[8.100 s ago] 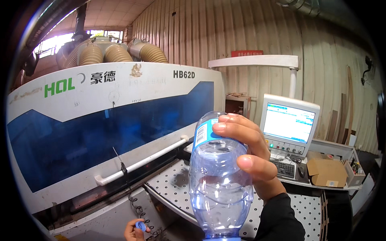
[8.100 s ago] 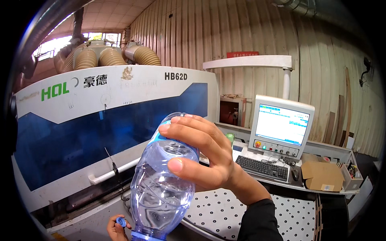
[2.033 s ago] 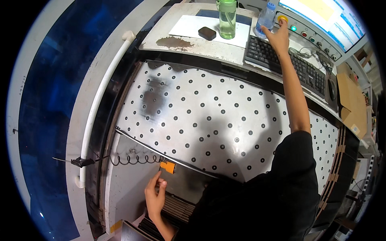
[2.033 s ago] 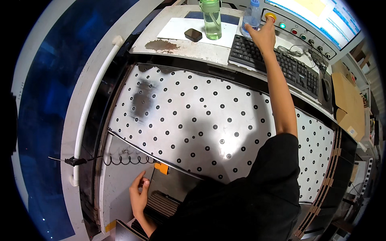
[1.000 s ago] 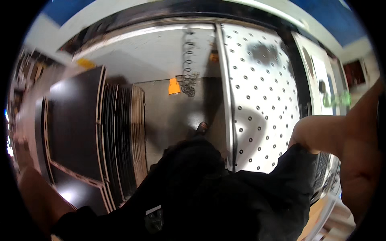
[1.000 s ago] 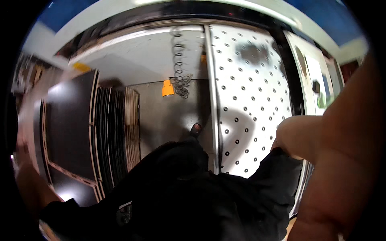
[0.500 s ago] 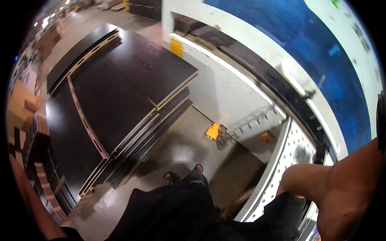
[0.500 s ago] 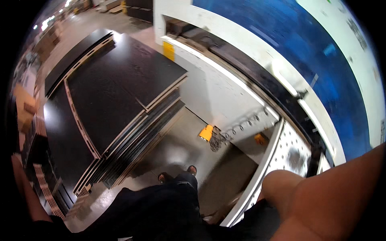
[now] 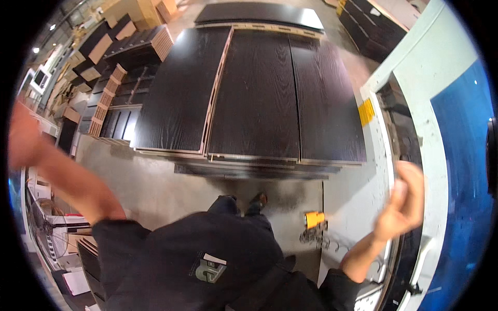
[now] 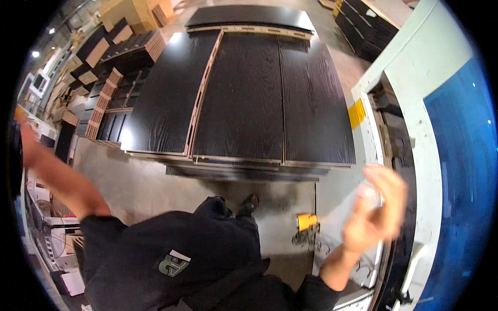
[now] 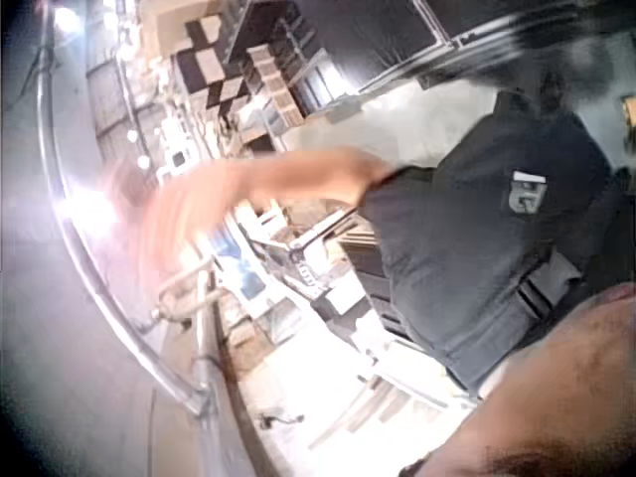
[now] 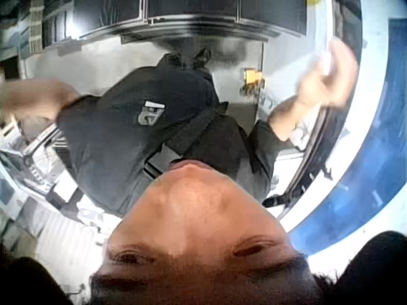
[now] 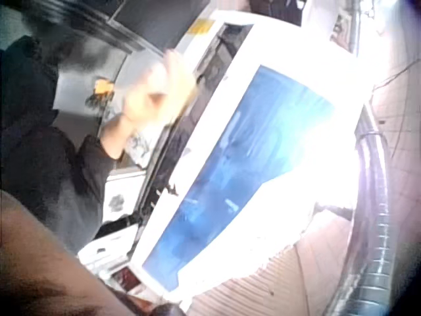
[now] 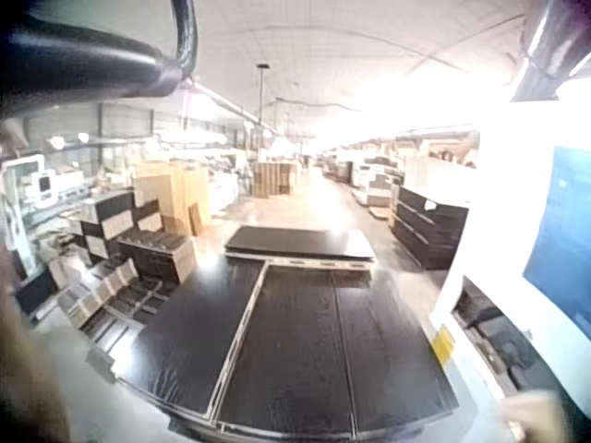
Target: The person picks up wooden panels from a stack, places them into a machinery feeder for processing, and then stacks the finished pieces onto a pallet.
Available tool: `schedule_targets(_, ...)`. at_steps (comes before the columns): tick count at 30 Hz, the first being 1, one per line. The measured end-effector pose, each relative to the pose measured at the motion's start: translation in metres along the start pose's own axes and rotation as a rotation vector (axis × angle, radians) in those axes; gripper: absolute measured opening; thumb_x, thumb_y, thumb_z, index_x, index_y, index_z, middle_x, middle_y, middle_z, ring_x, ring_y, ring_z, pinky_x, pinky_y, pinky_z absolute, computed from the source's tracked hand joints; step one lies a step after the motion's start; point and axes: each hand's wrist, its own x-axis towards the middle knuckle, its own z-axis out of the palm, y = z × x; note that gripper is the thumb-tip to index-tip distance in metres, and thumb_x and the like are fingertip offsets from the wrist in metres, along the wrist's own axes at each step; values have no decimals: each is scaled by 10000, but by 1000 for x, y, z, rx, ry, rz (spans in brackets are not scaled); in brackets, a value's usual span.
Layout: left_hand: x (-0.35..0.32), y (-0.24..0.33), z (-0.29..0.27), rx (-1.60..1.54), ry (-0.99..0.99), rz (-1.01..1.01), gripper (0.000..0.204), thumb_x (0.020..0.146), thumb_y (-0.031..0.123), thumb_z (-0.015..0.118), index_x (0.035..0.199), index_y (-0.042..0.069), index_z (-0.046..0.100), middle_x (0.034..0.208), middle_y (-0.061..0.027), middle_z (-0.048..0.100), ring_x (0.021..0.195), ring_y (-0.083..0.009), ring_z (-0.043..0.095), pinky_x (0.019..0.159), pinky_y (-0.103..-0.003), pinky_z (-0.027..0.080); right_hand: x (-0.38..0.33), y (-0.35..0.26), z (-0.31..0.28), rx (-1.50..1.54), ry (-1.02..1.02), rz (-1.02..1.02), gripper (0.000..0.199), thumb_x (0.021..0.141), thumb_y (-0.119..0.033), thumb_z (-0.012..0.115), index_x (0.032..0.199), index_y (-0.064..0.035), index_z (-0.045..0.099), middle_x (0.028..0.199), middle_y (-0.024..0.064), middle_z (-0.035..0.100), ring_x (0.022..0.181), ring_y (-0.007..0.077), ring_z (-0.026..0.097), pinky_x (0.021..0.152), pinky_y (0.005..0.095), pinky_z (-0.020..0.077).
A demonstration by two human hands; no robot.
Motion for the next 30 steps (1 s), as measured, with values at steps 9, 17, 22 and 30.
schedule_targets(9, -344, -209, 110, 313, -550, -637, 560, 925, 355, 715, 1383, 64, 574, 1378, -194, 578, 1228, -359, 568, 1048, -459, 454, -104, 41, 111, 363, -669, 217, 180, 879, -104, 729, 1057, -77, 743, 983, 94, 725, 885, 287, 699, 772, 377, 561)
schedule_targets(17, -380, -289, 91, 536, -497, -916, 723, 899, 472, 693, 1478, 93, 484, 1513, -211, 461, 1387, -402, 451, 1127, -498, 393, -128, 2, 128, 501, -820, 268, 250, 892, -134, 728, 1140, -102, 725, 966, 74, 717, 872, 262, 692, 756, 367, 554)
schedule_targets(22, -368, -308, 112, 346, -650, -859, 845, 841, 500, 749, 1467, 1, 479, 1410, -278, 555, 1344, -409, 511, 1122, -471, 406, -148, -31, 137, 433, -863, 291, 267, 901, -154, 722, 1166, -126, 716, 965, 57, 721, 895, 259, 693, 775, 361, 552)
schedule_targets(30, -355, -309, 120, 298, -634, -783, 808, 755, 487, 843, 1302, -59, 605, 1237, -283, 669, 1181, -398, 641, 1020, -447, 490, -185, -92, 156, 339, -907, 514, 280, 913, -163, 707, 1187, -105, 709, 1002, 99, 731, 960, 306, 695, 852, 377, 544)
